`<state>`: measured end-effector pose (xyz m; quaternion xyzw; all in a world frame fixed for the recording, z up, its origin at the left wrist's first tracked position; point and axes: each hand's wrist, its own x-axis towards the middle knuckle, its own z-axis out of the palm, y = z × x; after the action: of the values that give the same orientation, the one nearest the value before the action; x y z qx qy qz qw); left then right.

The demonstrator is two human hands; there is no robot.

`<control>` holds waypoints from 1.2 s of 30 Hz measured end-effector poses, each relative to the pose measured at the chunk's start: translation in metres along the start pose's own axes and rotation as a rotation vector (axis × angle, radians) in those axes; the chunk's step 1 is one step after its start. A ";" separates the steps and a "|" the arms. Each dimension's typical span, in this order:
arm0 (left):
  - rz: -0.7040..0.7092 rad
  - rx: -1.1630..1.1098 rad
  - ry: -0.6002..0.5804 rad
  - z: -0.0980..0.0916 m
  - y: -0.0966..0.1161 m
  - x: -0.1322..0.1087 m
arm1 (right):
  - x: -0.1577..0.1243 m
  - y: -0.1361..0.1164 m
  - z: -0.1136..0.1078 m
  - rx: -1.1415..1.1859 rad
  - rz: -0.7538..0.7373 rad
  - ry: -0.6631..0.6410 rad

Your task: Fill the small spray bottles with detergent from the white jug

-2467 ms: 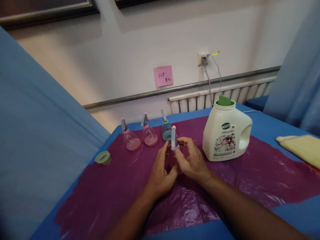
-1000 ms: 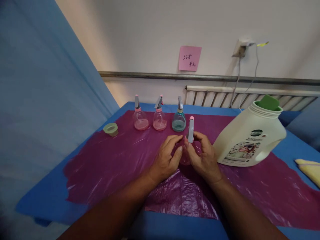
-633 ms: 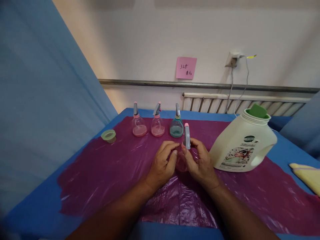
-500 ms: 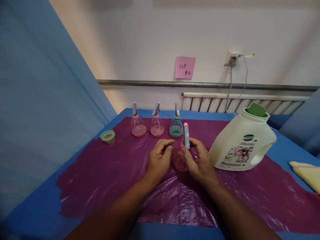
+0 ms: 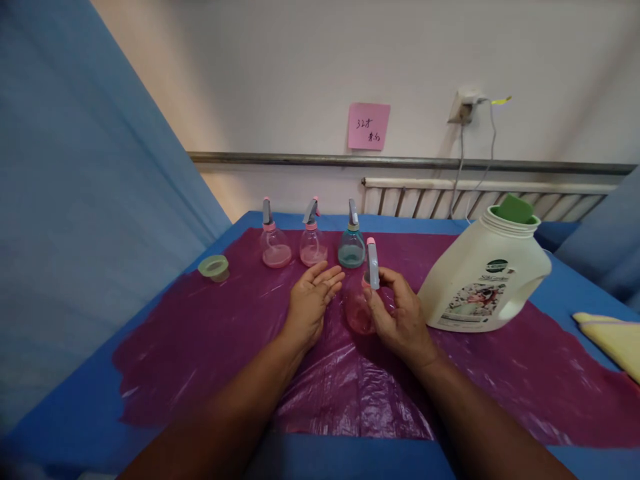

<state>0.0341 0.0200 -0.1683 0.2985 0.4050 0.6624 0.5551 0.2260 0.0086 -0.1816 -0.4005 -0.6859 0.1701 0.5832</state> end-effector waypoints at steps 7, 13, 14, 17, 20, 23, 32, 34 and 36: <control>-0.015 0.030 0.025 0.002 0.007 -0.003 | 0.001 -0.003 0.000 -0.005 -0.005 0.006; -0.014 0.035 0.047 0.004 0.010 -0.005 | 0.001 -0.003 -0.001 -0.004 -0.006 0.006; -0.011 0.040 0.043 0.004 0.011 -0.005 | 0.001 -0.002 -0.001 -0.006 -0.007 0.005; -0.009 0.059 0.040 0.004 0.011 -0.005 | 0.001 -0.002 -0.002 -0.007 -0.007 -0.001; -0.013 0.072 0.061 0.005 0.013 -0.006 | 0.001 -0.004 -0.002 -0.008 -0.007 0.004; -0.047 0.051 0.090 0.007 0.017 -0.007 | 0.001 -0.005 -0.002 -0.015 -0.017 0.012; -0.241 -0.140 0.160 0.013 0.032 -0.006 | 0.000 0.003 -0.002 -0.002 -0.035 0.012; -0.243 -0.150 0.152 0.013 0.032 -0.006 | 0.000 0.003 -0.002 0.003 -0.031 0.017; -0.245 -0.148 0.140 0.012 0.031 -0.006 | 0.000 0.003 -0.002 0.005 -0.031 0.022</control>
<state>0.0297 0.0146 -0.1349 0.1583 0.4263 0.6370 0.6224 0.2287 0.0100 -0.1831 -0.3903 -0.6853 0.1582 0.5941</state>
